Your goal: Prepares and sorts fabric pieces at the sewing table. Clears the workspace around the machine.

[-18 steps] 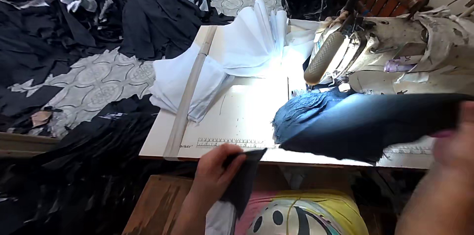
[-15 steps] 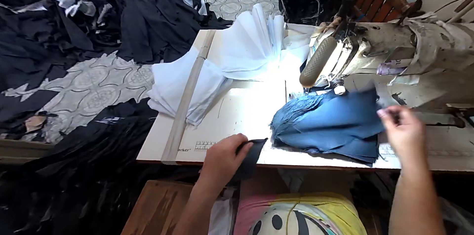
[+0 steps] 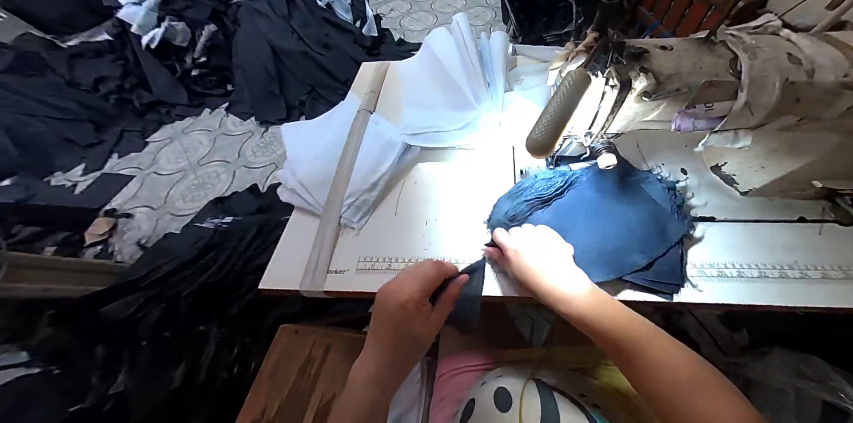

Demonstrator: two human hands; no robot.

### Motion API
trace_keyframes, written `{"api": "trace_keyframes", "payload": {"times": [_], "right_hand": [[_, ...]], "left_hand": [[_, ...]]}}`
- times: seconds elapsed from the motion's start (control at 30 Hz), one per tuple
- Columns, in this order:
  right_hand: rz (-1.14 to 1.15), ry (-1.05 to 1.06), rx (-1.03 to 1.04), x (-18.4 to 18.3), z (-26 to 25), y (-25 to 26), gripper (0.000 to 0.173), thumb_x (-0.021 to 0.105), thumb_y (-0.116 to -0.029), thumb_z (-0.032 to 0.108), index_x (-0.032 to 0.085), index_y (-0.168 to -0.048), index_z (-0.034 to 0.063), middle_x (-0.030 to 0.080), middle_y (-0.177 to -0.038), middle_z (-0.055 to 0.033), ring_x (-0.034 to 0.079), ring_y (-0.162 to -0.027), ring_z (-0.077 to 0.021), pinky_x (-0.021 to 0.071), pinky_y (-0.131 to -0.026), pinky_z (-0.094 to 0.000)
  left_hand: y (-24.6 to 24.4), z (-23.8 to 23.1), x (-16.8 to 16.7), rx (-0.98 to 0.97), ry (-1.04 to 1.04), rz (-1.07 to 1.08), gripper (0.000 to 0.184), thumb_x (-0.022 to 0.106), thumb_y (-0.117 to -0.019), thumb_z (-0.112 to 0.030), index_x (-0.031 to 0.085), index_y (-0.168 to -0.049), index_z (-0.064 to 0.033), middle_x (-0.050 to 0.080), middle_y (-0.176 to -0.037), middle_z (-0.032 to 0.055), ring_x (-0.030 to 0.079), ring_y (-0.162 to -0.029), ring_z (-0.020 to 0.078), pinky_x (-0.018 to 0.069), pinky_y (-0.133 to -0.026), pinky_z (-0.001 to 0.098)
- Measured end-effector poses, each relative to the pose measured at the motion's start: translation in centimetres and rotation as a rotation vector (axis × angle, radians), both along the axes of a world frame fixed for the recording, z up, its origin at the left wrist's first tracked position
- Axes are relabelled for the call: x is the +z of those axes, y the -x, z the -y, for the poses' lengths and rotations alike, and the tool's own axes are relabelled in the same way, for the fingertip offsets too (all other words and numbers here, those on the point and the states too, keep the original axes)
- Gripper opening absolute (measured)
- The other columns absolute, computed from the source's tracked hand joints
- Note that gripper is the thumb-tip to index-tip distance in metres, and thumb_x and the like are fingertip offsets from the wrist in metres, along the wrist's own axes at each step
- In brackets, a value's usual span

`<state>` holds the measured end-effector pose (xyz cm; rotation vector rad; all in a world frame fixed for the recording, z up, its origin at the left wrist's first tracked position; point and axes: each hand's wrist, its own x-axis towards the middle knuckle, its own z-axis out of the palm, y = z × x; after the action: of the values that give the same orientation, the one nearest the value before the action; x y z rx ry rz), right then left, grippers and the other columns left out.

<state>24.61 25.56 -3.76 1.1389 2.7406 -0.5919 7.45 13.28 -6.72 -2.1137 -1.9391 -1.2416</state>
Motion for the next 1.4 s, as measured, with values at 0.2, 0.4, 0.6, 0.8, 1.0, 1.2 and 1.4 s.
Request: {"api": "trace_keyframes", "payload": {"times": [0.2, 0.4, 0.6, 0.8, 1.0, 1.2, 1.4], "right_hand": [[-0.936, 0.224, 0.146, -0.4, 3.0, -3.1, 0.036, 0.075, -0.0889, 0.031, 0.068, -0.103, -0.0014, 0.069, -0.083, -0.0087, 0.064, -0.071, -0.0125, 0.0539, -0.064, -0.0307], [-1.411, -0.058, -0.067, 6.3, 5.0, -10.2, 0.025, 0.065, -0.1002, 0.025, 0.066, -0.125, 0.0269, 0.071, -0.113, 0.0204, 0.064, -0.104, 0.0112, 0.0530, -0.090, -0.0096], [-1.022, -0.262, -0.509, 3.3, -3.7, -17.8, 0.015, 0.067, -0.0940, 0.018, 0.065, -0.106, 0.0096, 0.066, -0.089, 0.0171, 0.062, -0.084, 0.0119, 0.0539, -0.078, -0.0124], [-0.311, -0.342, -0.788, 0.1, -4.8, -15.0, 0.047, 0.069, -0.0974, 0.025, 0.059, -0.126, -0.0120, 0.064, -0.109, -0.0388, 0.063, -0.102, -0.0575, 0.0425, -0.087, -0.0750], [-0.396, -0.536, -0.051, -0.4, 2.5, -4.8, 0.028, 0.073, -0.0876, 0.031, 0.072, -0.089, 0.0028, 0.070, -0.077, -0.0151, 0.071, -0.070, -0.0344, 0.0551, -0.057, -0.0490], [-0.268, -0.232, 0.006, -1.4, 1.6, -2.9, 0.031, 0.060, -0.1007, 0.027, 0.070, -0.094, -0.0013, 0.069, -0.082, -0.0209, 0.072, -0.081, -0.0402, 0.0541, -0.066, -0.0538], [-1.075, 0.370, 0.185, -3.2, 5.2, -3.6, 0.030, 0.074, -0.0912, 0.026, 0.064, -0.107, 0.0028, 0.066, -0.094, -0.0027, 0.058, -0.083, 0.0058, 0.0478, -0.074, -0.0086]], "left_hand": [[-2.7, 0.2, -0.7, -0.279, -0.200, 0.695, 0.018, 0.050, -0.1070, -0.036, 0.065, -0.111, -0.0268, 0.065, -0.098, -0.0194, 0.059, -0.093, -0.0124, 0.0475, -0.083, 0.0070], [-6.0, 1.5, -5.0, -0.632, 0.234, 0.551, 0.023, 0.059, -0.1005, -0.022, 0.068, -0.109, -0.0017, 0.073, -0.100, 0.0068, 0.070, -0.098, 0.0105, 0.0563, -0.091, 0.0308], [0.1, 0.1, -3.1, -0.260, 0.248, 0.203, 0.030, 0.052, -0.1042, -0.029, 0.072, -0.098, -0.0068, 0.071, -0.085, 0.0047, 0.068, -0.075, 0.0108, 0.0574, -0.070, 0.0289], [-1.7, -1.8, -2.7, -0.107, 0.358, 0.019, 0.025, 0.053, -0.1016, -0.016, 0.071, -0.098, 0.0000, 0.069, -0.078, 0.0145, 0.071, -0.071, 0.0315, 0.0571, -0.064, 0.0498], [-2.5, -1.8, -3.5, -0.089, 0.239, 0.035, 0.027, 0.051, -0.1006, -0.018, 0.071, -0.094, -0.0014, 0.068, -0.075, 0.0112, 0.069, -0.068, 0.0263, 0.0566, -0.062, 0.0424], [-2.3, -0.5, -4.2, -0.147, 0.108, 0.166, 0.026, 0.050, -0.1028, -0.018, 0.069, -0.094, -0.0020, 0.067, -0.078, 0.0089, 0.065, -0.071, 0.0150, 0.0538, -0.068, 0.0257], [-4.7, 1.0, 0.9, -0.430, -0.323, 0.467, 0.017, 0.044, -0.1104, -0.021, 0.054, -0.104, -0.0096, 0.054, -0.089, 0.0030, 0.057, -0.079, 0.0059, 0.0492, -0.076, 0.0154]]}}
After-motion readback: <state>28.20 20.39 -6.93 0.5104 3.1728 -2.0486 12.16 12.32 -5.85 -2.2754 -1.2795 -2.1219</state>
